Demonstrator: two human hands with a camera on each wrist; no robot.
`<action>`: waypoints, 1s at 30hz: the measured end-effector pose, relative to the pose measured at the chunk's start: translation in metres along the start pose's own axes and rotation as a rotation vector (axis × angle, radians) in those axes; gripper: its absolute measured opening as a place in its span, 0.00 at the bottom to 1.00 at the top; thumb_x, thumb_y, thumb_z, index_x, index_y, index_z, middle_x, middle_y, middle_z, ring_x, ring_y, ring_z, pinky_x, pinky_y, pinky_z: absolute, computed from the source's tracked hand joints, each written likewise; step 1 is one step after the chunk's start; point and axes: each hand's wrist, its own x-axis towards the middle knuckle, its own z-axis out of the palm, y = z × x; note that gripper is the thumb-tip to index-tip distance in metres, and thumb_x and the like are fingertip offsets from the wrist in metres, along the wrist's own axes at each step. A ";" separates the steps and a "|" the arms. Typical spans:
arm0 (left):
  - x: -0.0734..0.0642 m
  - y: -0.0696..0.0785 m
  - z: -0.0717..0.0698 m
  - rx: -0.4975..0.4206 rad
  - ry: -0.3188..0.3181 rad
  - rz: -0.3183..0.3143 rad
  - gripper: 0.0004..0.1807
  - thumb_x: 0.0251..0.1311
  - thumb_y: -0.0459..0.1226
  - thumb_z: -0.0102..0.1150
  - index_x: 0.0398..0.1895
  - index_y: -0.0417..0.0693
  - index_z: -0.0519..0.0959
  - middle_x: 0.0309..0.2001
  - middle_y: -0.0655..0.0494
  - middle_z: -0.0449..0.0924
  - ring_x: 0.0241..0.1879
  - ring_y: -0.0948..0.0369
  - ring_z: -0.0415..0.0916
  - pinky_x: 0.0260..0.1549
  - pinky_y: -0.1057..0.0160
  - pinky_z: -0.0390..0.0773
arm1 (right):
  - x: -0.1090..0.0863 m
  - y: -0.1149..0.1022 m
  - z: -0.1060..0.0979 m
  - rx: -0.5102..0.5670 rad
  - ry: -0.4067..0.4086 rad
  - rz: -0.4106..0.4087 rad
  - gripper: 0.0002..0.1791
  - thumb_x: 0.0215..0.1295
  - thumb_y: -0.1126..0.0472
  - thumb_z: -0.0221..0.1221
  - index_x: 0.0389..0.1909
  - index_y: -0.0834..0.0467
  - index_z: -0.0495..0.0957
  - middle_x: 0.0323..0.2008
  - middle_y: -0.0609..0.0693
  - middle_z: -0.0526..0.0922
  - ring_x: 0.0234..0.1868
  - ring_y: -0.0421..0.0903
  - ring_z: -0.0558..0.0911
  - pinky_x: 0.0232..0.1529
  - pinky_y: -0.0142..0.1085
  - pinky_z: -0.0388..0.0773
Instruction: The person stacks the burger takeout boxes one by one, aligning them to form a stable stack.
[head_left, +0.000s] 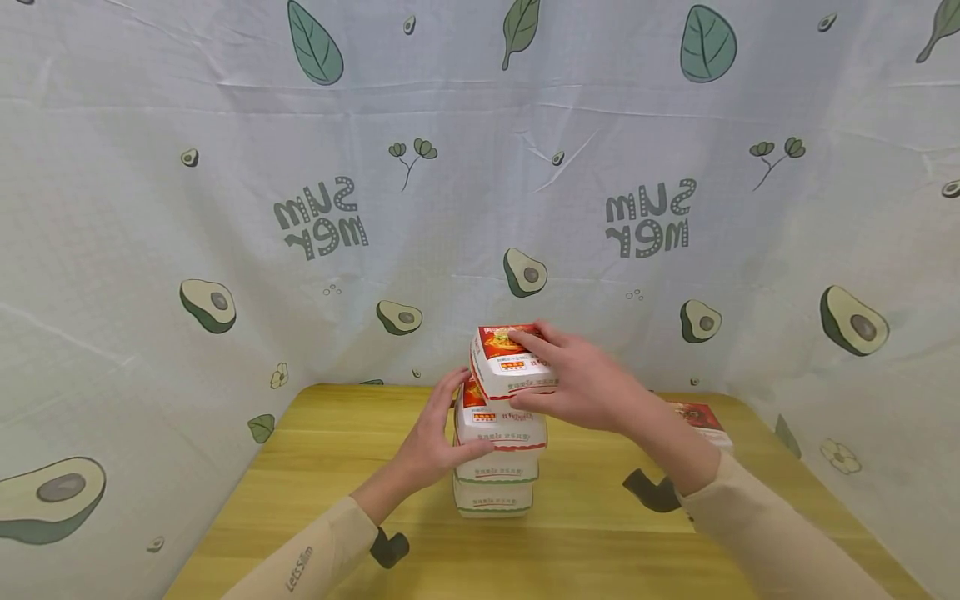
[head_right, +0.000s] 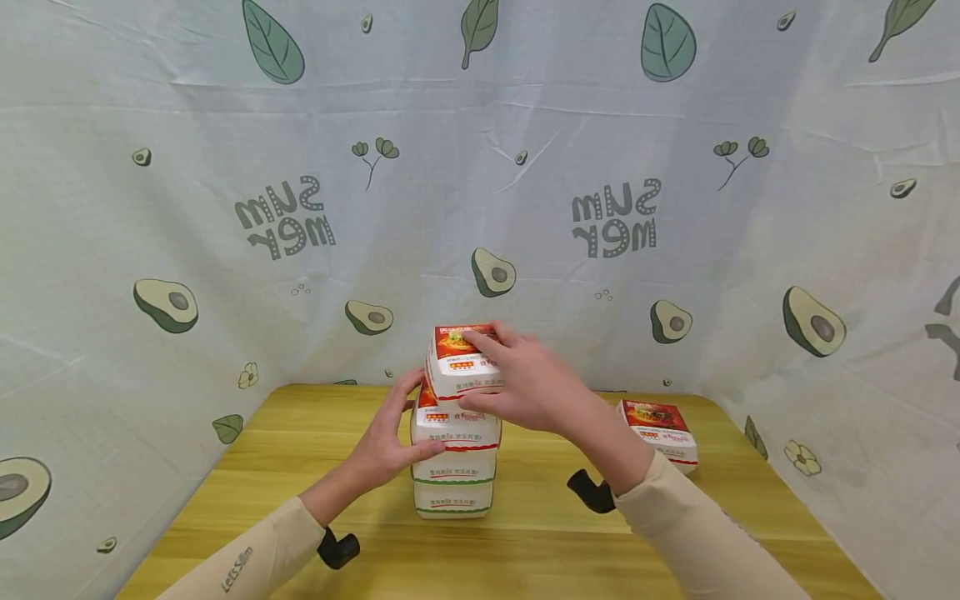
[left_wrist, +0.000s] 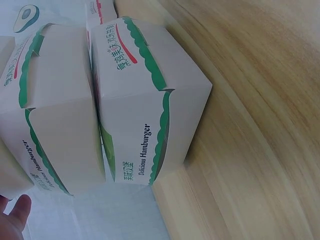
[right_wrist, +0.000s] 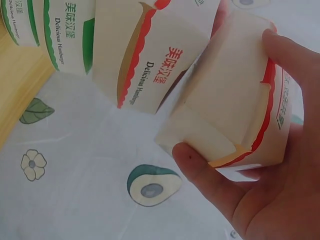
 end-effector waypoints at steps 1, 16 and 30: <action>0.000 0.005 -0.001 -0.009 -0.001 0.000 0.49 0.46 0.52 0.67 0.69 0.70 0.48 0.69 0.72 0.47 0.61 0.69 0.57 0.56 0.54 0.67 | 0.000 -0.001 0.001 -0.003 -0.003 0.000 0.47 0.45 0.24 0.53 0.68 0.33 0.53 0.69 0.48 0.56 0.60 0.52 0.67 0.49 0.49 0.72; -0.003 0.029 -0.009 -0.054 -0.009 0.032 0.50 0.48 0.43 0.68 0.70 0.60 0.46 0.64 0.63 0.57 0.58 0.58 0.62 0.53 0.52 0.69 | 0.000 -0.017 0.001 -0.048 -0.031 0.052 0.52 0.42 0.21 0.50 0.70 0.34 0.48 0.71 0.50 0.52 0.64 0.54 0.64 0.47 0.51 0.73; -0.005 0.028 -0.008 -0.052 0.001 0.013 0.51 0.48 0.44 0.69 0.70 0.62 0.46 0.65 0.66 0.56 0.58 0.66 0.62 0.53 0.53 0.68 | -0.005 -0.014 -0.002 -0.082 0.004 0.017 0.46 0.48 0.21 0.44 0.69 0.34 0.52 0.70 0.45 0.54 0.65 0.51 0.62 0.46 0.53 0.73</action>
